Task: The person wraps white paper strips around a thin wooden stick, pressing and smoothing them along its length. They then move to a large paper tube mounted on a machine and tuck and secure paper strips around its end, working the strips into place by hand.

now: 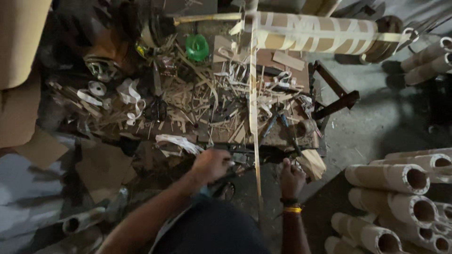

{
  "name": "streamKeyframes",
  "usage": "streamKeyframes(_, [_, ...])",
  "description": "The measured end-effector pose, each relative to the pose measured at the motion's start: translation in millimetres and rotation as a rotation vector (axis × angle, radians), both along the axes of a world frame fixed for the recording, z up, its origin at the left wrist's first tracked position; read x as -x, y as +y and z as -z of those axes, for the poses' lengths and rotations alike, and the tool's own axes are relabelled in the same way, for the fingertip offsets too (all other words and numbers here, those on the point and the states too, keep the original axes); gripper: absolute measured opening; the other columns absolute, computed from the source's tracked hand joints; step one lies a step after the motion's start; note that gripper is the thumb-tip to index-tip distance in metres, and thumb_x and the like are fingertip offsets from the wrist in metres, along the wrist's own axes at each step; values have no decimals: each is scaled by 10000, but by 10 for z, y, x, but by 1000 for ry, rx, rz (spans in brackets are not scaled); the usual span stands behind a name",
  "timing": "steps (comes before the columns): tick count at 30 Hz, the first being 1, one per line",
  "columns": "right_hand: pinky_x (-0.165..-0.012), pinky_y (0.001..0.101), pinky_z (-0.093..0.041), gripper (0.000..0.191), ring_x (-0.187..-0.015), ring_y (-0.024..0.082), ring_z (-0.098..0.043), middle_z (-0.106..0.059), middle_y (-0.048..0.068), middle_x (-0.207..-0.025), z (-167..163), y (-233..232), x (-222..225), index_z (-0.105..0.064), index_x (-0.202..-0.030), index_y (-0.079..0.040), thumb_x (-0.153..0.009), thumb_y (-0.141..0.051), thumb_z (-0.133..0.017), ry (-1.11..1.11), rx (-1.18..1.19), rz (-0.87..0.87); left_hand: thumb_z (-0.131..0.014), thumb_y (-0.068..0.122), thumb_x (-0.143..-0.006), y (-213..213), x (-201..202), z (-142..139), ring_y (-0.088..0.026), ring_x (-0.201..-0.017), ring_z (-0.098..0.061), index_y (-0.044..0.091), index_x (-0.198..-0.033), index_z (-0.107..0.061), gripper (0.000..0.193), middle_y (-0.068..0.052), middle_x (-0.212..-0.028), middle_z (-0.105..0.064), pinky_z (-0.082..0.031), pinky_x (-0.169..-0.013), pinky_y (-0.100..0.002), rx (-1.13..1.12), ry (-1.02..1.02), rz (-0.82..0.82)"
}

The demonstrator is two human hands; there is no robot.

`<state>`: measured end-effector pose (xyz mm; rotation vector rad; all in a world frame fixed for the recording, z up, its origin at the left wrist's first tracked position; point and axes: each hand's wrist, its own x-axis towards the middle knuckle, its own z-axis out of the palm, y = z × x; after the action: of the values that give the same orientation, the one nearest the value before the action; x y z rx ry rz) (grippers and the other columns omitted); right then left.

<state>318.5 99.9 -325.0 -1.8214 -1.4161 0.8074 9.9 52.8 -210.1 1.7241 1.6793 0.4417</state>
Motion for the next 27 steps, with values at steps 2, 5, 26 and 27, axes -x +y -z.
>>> streamKeyframes(2, [-577,332,-447,372,-575,118,-565,-632,58,-608,-61,24,3,-730,-775,-16,-964,-335,-706,33,-103,-14,-634,357,-994,-17,198,6,-268,-733,-734,148,-1145,-724,274,-111,-906,-764,-603,-639,-401,154,87,-167])
streamKeyframes(5, [-616,308,-474,229,-652,97,-551,-660,43,-699,-186,27,30,-753,-916,-5,-906,-233,-768,21,-273,2,-718,295,-914,-52,601,-9,-299,-776,-735,85,-1146,-707,313,-145,-954,-752,-596,-634,-411,-204,84,-298])
streamKeyframes(26, [-485,256,-492,649,-614,116,-611,-672,110,-1204,-752,2016,1920,-337,-1594,-313,-989,-265,-567,899,293,-303,-690,130,-902,3747,1613,-115,-353,-1208,-576,188,-1272,-714,376,-170,-1305,-654,-396,-1087,-508,-846,290,-79])
streamKeyframes(27, [-453,244,-452,631,-568,97,-551,-669,108,-1127,-747,2037,1935,-376,-1612,-295,-1015,-236,-573,861,264,-301,-713,180,-872,3927,1608,-78,-386,-1185,-565,181,-1222,-719,350,-188,-1267,-654,-370,-1061,-546,-827,291,-31])
